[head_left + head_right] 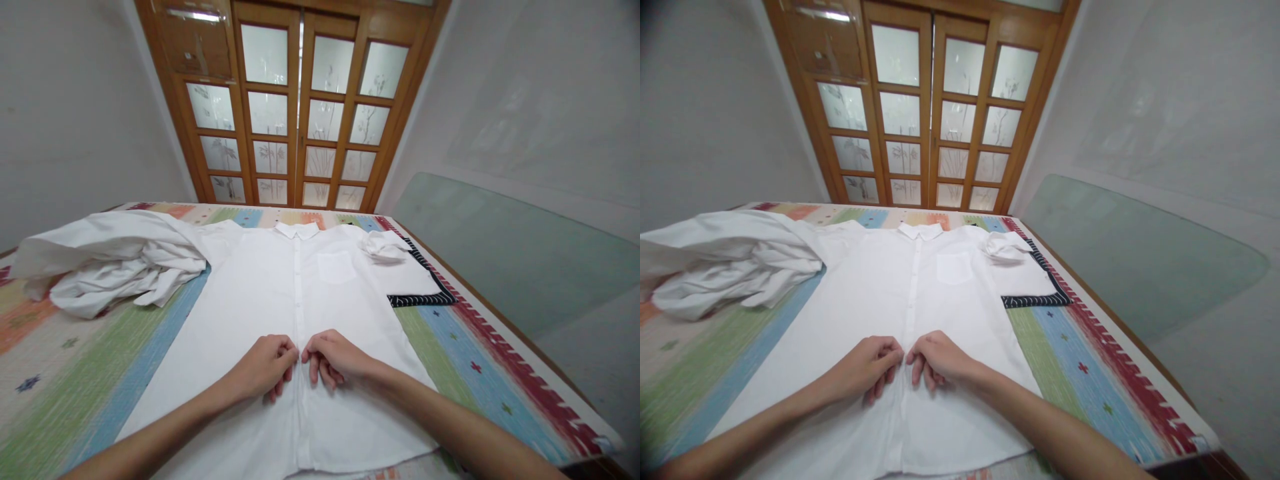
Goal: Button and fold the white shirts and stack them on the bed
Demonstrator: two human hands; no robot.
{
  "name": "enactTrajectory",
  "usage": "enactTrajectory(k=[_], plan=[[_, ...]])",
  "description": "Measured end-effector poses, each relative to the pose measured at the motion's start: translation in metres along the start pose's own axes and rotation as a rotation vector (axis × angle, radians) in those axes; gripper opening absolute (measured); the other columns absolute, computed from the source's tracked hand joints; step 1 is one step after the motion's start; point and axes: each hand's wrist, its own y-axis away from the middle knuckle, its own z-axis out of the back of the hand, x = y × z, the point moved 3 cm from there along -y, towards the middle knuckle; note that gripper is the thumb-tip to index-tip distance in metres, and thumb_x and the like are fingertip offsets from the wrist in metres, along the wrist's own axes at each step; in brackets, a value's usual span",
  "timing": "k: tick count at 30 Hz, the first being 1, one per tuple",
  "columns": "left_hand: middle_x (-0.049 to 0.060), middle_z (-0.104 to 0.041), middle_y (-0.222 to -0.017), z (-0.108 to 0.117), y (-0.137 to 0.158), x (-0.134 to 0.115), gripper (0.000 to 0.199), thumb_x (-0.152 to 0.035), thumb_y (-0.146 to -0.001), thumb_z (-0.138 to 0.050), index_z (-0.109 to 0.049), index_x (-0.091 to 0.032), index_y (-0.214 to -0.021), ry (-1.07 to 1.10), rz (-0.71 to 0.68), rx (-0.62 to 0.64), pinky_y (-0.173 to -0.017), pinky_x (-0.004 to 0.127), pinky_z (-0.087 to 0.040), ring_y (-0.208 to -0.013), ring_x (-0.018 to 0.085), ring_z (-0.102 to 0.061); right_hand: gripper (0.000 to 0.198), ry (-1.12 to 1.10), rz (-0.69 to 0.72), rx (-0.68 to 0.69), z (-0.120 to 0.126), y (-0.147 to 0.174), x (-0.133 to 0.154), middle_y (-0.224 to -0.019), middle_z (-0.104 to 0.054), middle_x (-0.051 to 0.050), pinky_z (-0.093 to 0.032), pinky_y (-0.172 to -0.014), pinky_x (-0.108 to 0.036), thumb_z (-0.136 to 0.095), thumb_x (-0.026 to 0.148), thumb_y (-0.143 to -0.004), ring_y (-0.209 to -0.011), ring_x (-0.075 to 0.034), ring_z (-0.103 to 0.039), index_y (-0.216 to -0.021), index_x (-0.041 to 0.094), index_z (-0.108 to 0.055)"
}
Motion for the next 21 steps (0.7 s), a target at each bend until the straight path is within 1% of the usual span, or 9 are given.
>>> enactTrajectory(k=[2,6,9,11,14,17,21], plan=[[-0.002,-0.059,-0.059,0.001,0.003,-0.006,0.029,-0.043,-0.085,-0.043,-0.056,-0.018,-0.079,-0.118,-0.07,-0.069,-0.041,0.023,-0.038,-0.044,0.013,-0.055,0.023,-0.007,-0.001,-0.001,0.0,0.0,0.0,-0.05,-0.063,0.0,-0.02,-0.027,-0.018,-0.038,0.026,-0.073,-0.027,-0.008,-0.044,-0.068,0.015,-0.058],[0.003,-0.064,-0.067,0.0,0.007,-0.016,0.032,-0.044,-0.086,-0.047,-0.058,-0.018,-0.071,-0.371,-0.244,-0.224,-0.057,0.025,-0.039,-0.061,0.015,-0.058,0.027,0.029,0.018,-0.018,0.001,-0.002,-0.001,-0.045,-0.059,0.0,-0.017,-0.027,-0.02,-0.038,0.027,-0.075,-0.025,-0.007,-0.04,-0.061,0.015,-0.057],[0.004,-0.065,-0.07,-0.001,0.006,-0.018,0.029,-0.04,-0.086,-0.047,-0.059,-0.018,-0.071,-0.451,-0.266,-0.26,-0.061,0.026,-0.038,-0.063,0.016,-0.057,0.028,0.043,0.036,-0.024,0.002,-0.003,-0.003,-0.044,-0.058,0.0,-0.016,-0.027,-0.021,-0.038,0.027,-0.076,-0.025,-0.008,-0.039,-0.063,0.014,-0.059],[0.003,-0.065,-0.068,-0.001,0.006,-0.019,0.028,-0.039,-0.086,-0.048,-0.06,-0.018,-0.071,-0.44,-0.254,-0.26,-0.061,0.026,-0.039,-0.062,0.016,-0.058,0.027,0.045,0.031,-0.027,0.002,-0.004,-0.003,-0.044,-0.058,0.0,-0.016,-0.027,-0.021,-0.039,0.028,-0.076,-0.026,-0.008,-0.039,-0.062,0.015,-0.058],[0.002,-0.066,-0.065,-0.001,0.007,-0.018,0.029,-0.04,-0.086,-0.048,-0.062,-0.019,-0.071,-0.366,-0.232,-0.247,-0.06,0.025,-0.04,-0.059,0.016,-0.06,0.026,0.052,0.014,-0.042,0.002,-0.004,-0.004,-0.044,-0.057,0.001,-0.016,-0.027,-0.021,-0.041,0.028,-0.075,-0.025,-0.007,-0.038,-0.06,0.015,-0.057],[0.0,-0.065,-0.06,-0.001,0.007,-0.015,0.03,-0.044,-0.086,-0.048,-0.062,-0.019,-0.076,-0.271,-0.196,-0.216,-0.056,0.025,-0.041,-0.051,0.015,-0.059,0.023,0.053,0.011,-0.037,0.001,-0.003,-0.003,-0.044,-0.057,0.001,-0.016,-0.026,-0.021,-0.043,0.028,-0.073,-0.025,-0.007,-0.037,-0.06,0.016,-0.058],[-0.002,-0.061,-0.05,-0.002,0.006,-0.008,0.03,-0.047,-0.083,-0.054,-0.06,-0.018,-0.08,-0.119,-0.134,-0.189,-0.05,0.023,-0.041,-0.044,0.015,-0.059,0.022,0.05,-0.012,-0.035,-0.001,-0.002,-0.002,-0.043,-0.057,0.002,-0.016,-0.026,-0.02,-0.042,0.027,-0.073,-0.024,-0.007,-0.037,-0.06,0.016,-0.057]])
